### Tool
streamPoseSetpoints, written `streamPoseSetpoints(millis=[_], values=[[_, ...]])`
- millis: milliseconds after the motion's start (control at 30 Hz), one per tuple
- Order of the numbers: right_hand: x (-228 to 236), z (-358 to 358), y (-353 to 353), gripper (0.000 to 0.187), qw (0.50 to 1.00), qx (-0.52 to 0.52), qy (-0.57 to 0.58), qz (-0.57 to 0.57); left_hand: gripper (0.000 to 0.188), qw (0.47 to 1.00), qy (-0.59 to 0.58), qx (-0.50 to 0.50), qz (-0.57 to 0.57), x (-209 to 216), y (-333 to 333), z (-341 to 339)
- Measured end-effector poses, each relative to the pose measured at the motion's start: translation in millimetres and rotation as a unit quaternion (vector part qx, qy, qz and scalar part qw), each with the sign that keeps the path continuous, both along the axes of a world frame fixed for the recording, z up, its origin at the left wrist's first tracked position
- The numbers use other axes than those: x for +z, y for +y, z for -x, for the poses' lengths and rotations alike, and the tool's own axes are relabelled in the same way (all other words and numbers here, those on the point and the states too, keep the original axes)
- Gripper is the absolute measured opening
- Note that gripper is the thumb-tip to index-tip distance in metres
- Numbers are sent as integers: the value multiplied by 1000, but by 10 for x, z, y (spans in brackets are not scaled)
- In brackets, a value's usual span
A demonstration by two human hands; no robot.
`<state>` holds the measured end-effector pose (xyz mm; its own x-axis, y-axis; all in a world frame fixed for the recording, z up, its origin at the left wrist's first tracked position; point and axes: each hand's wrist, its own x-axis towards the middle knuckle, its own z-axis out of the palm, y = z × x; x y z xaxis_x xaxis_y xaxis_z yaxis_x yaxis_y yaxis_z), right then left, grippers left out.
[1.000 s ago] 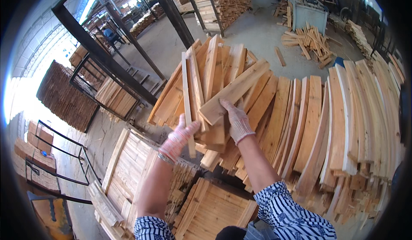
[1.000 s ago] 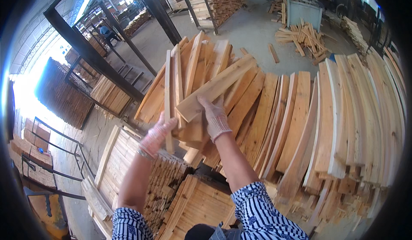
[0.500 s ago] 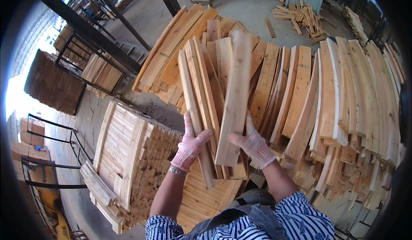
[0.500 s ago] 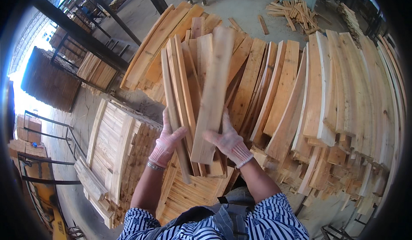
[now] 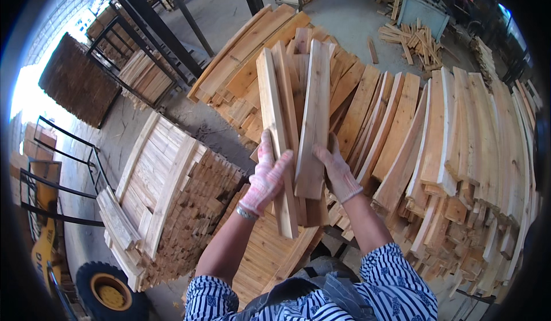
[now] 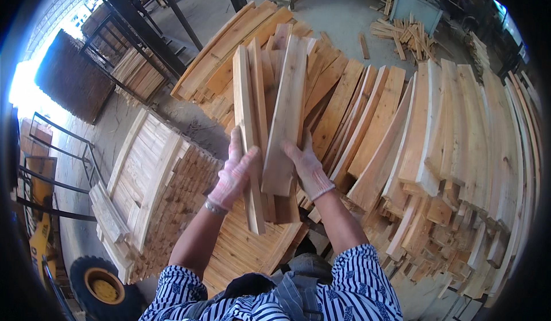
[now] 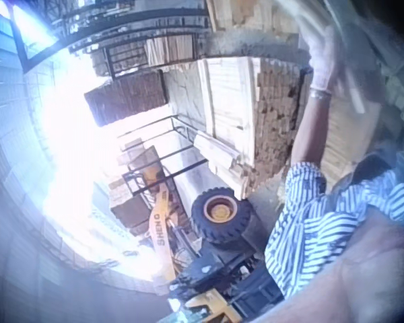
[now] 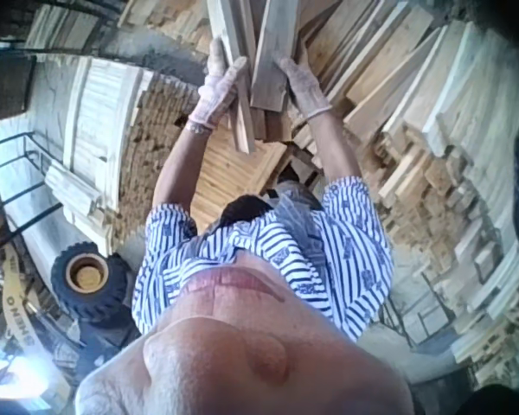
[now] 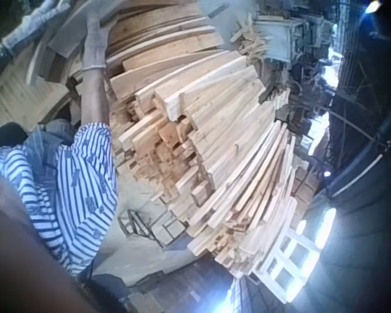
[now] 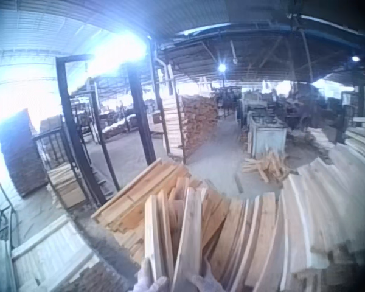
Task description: The person picks up wooden planks from a large pile and arranges them into a neat stack on a pallet. The worker repeatedly lifts individual pieces of lumber and places them carefully to build a uniform pile.
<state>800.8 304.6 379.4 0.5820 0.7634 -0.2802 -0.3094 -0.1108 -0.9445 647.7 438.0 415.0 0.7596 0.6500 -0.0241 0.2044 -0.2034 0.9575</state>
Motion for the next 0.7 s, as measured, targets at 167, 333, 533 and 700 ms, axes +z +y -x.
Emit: streamPoseSetpoints(millis=[167, 333, 533, 700], values=[[-280, 226, -894, 96, 996, 20, 90, 7, 94, 984, -119, 0, 129, -52, -711, 539], [-695, 604, -965, 74, 992, -39, 84, 85, 96, 952, -16, 15, 306, -478, -669, 571], [-579, 987, -1007, 64, 991, -29, 126, -16, 114, 961, -45, 29, 272, -633, -829, 995], [-194, 1130, -1148, 57, 994, 55, -38, -88, 113, 953, -139, 4, 269, 62, -957, 1658]])
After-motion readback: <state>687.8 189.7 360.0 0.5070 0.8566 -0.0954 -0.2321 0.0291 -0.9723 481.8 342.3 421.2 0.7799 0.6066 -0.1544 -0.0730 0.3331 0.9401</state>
